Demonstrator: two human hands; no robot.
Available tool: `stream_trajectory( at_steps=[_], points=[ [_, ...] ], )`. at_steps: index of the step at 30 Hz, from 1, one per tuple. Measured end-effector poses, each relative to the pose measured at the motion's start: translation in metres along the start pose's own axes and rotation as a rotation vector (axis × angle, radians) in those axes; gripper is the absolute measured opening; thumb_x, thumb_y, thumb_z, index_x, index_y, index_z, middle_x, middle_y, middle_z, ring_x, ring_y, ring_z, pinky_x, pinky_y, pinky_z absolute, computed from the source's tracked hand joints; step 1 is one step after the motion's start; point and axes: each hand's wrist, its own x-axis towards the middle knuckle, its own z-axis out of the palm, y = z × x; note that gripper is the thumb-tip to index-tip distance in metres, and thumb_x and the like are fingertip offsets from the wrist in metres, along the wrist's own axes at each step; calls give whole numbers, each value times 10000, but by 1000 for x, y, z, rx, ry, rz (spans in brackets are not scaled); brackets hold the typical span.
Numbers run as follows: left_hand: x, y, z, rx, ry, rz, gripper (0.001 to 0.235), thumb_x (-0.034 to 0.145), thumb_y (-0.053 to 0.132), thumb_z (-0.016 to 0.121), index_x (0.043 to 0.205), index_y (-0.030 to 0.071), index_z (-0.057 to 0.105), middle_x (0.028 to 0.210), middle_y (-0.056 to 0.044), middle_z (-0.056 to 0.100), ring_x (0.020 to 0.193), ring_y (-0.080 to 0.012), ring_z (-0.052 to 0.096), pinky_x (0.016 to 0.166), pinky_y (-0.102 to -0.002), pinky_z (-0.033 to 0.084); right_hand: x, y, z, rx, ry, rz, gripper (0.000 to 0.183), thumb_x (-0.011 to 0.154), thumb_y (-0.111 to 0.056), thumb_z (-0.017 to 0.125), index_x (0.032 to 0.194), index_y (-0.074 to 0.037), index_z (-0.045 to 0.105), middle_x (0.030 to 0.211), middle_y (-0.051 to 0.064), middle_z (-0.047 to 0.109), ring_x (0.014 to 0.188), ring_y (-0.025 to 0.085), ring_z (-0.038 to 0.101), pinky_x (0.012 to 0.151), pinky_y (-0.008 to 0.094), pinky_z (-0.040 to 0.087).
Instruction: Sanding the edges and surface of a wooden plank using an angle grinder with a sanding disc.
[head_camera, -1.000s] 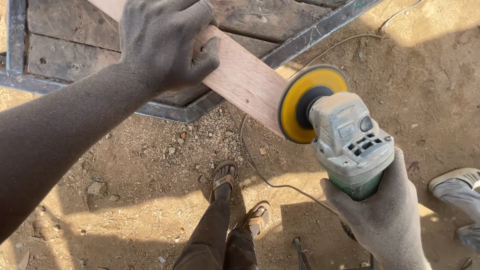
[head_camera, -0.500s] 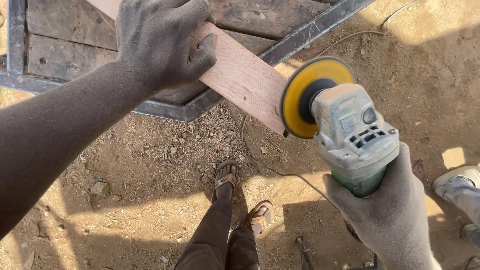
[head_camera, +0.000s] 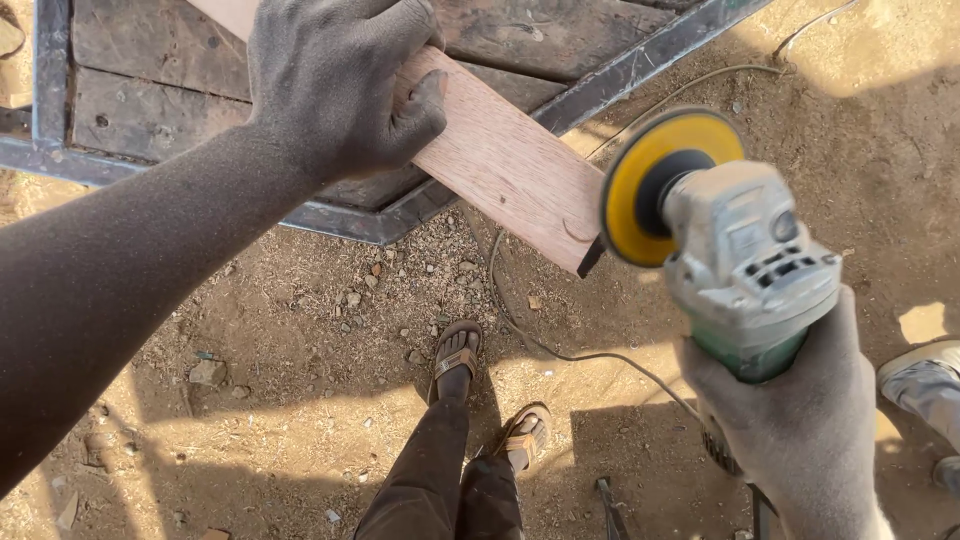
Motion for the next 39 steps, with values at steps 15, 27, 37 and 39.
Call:
stream_trajectory(
  at_steps=[15,27,37,39],
  points=[
    [11,1,-15,-60,94,118,250,841,368,628,970,161,685,928,-26,665,856,-276,573,863,-424,442,-45,95,43,731,-360,27,991,490,104,890,1410,-10,540,1230,142,802,1116,180,719,1000,325,522],
    [13,2,-17,-78,93,113,257,835,344,602,969,149,703,915,-25,649,848,-277,572,882,-424,435,-43,97,36,422,-493,43,890,375,123,1032,1168,-136,721,1033,-9,808,959,83,763,903,270,632],
    [13,2,-17,-94,86,115,251,829,332,620,947,123,696,898,-38,628,848,-284,575,873,-429,442,-31,54,13,318,-520,69,944,502,-76,972,1369,-223,628,1117,-47,872,1018,42,735,914,258,568],
    [13,2,-17,-93,97,119,252,834,336,608,954,133,698,901,-40,638,846,-285,560,865,-432,425,-33,52,12,282,-557,117,922,503,-73,986,1349,-247,663,1073,-54,914,973,37,770,889,250,594]
  ],
)
